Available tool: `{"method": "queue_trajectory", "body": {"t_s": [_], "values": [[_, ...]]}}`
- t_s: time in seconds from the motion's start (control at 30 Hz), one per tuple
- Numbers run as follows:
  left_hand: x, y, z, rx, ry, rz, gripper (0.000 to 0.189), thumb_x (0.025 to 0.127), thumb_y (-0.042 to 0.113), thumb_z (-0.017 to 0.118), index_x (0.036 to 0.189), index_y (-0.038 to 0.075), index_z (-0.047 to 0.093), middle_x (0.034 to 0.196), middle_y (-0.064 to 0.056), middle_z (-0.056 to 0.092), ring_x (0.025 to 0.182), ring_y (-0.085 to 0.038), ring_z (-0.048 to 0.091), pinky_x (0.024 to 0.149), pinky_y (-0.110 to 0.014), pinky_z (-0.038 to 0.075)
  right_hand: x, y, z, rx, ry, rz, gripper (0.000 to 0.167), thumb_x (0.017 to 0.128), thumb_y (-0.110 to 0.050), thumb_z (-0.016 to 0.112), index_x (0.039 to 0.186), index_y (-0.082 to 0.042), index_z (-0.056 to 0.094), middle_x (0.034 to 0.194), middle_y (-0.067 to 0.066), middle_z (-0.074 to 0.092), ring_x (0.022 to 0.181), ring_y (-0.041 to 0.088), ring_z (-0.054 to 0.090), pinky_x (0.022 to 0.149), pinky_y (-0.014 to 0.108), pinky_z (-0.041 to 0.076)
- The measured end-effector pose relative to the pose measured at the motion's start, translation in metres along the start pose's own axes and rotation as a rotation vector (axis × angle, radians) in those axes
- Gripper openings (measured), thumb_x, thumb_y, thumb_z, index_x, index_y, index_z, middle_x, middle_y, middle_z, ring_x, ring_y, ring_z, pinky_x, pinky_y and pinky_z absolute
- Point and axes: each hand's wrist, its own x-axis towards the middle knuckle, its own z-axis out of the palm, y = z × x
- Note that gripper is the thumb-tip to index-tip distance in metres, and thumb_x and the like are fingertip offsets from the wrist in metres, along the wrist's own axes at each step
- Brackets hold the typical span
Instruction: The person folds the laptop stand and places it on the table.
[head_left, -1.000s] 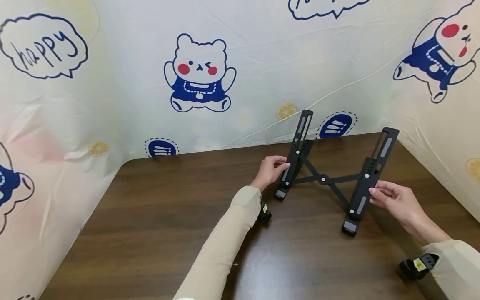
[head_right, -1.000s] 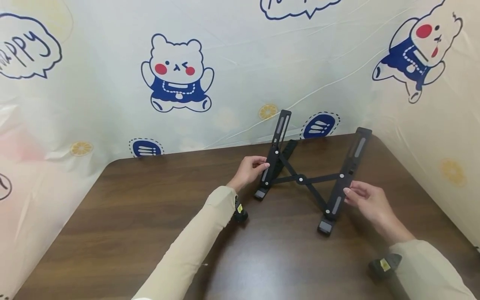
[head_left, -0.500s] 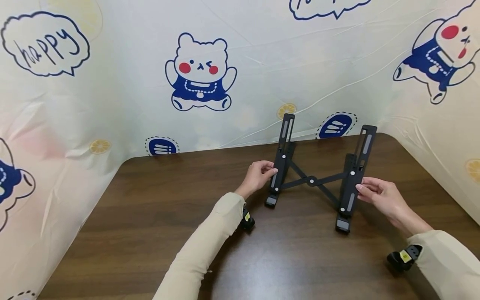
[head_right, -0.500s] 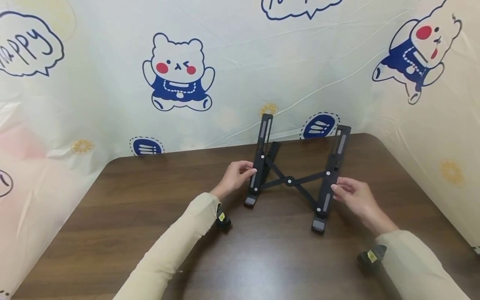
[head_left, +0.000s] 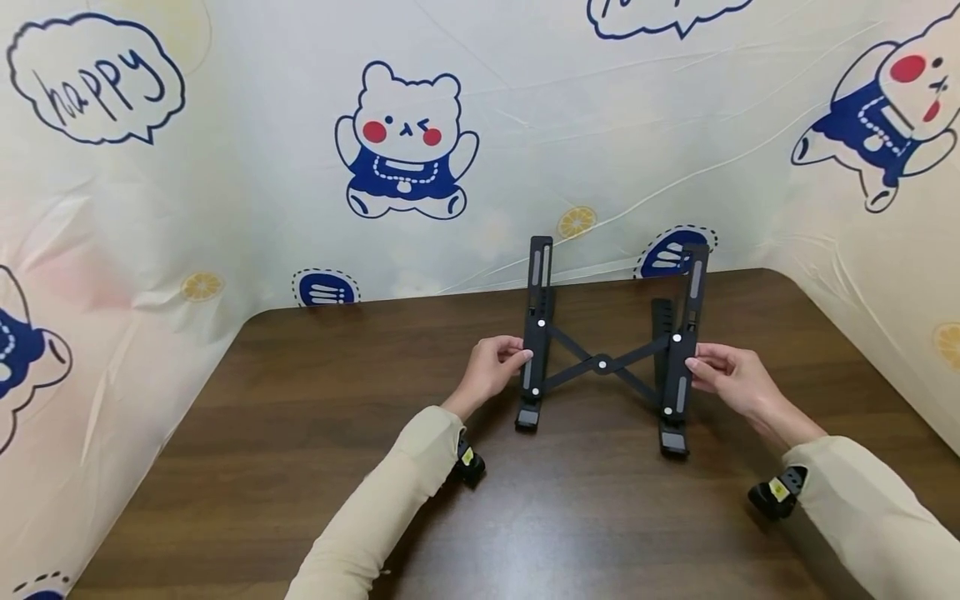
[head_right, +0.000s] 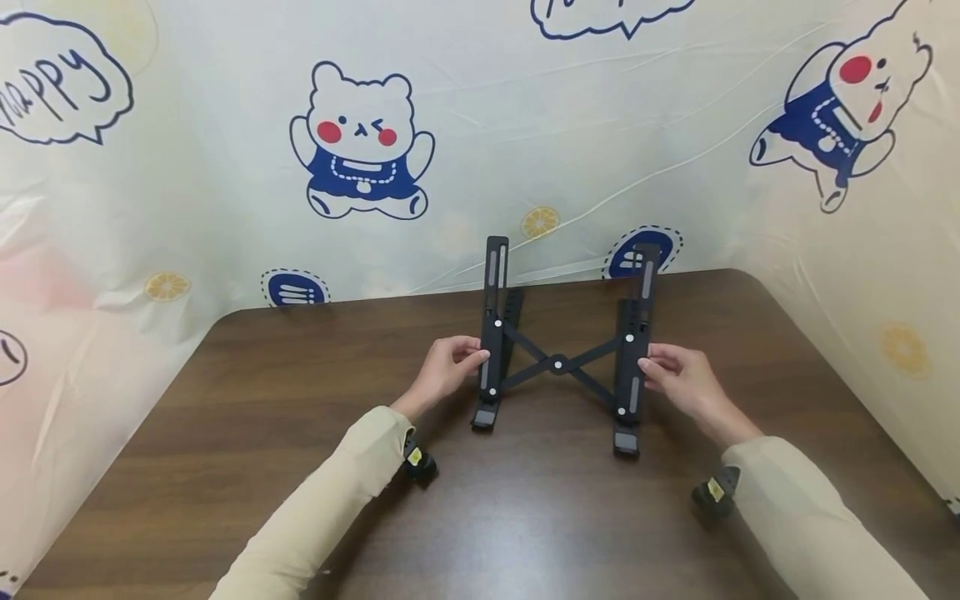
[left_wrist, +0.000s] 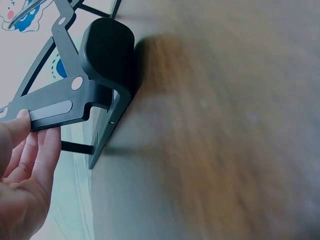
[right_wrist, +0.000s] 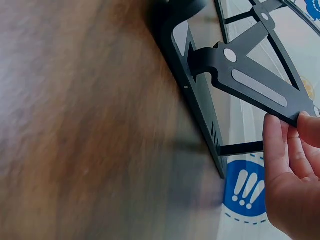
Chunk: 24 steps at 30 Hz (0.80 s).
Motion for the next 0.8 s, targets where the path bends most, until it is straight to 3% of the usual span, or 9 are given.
{"method": "queue_trajectory", "body": {"t_s": [0.57, 0.8], "values": [[-0.027, -0.011, -0.018, -0.043, 0.106, 0.048, 0.014, 0.083, 0.006, 0.061, 0.089, -0.007, 0.059, 0.077, -0.012, 0.06, 0.067, -0.022, 0.06, 0.056, -0.026, 0.052, 0.025, -0.012, 0.024, -0.048, 0.0, -0.064, 0.043, 0.092, -0.018, 0.048, 0.121, 0.013, 0.043, 0.11, 0.03, 0.052, 0.086, 0.013, 0.058, 0.075, 0.032, 0.049], [-0.032, -0.014, -0.026, -0.076, 0.116, -0.001, 0.014, 0.083, 0.006, 0.061, 0.089, -0.007, 0.059, 0.079, -0.013, 0.059, 0.069, -0.022, 0.06, 0.059, -0.032, 0.052, 0.034, -0.014, 0.033, -0.028, -0.006, -0.054, 0.041, 0.092, -0.017, 0.049, 0.121, 0.01, 0.045, 0.11, 0.028, 0.053, 0.091, 0.022, 0.058, 0.077, 0.032, 0.048]]}}
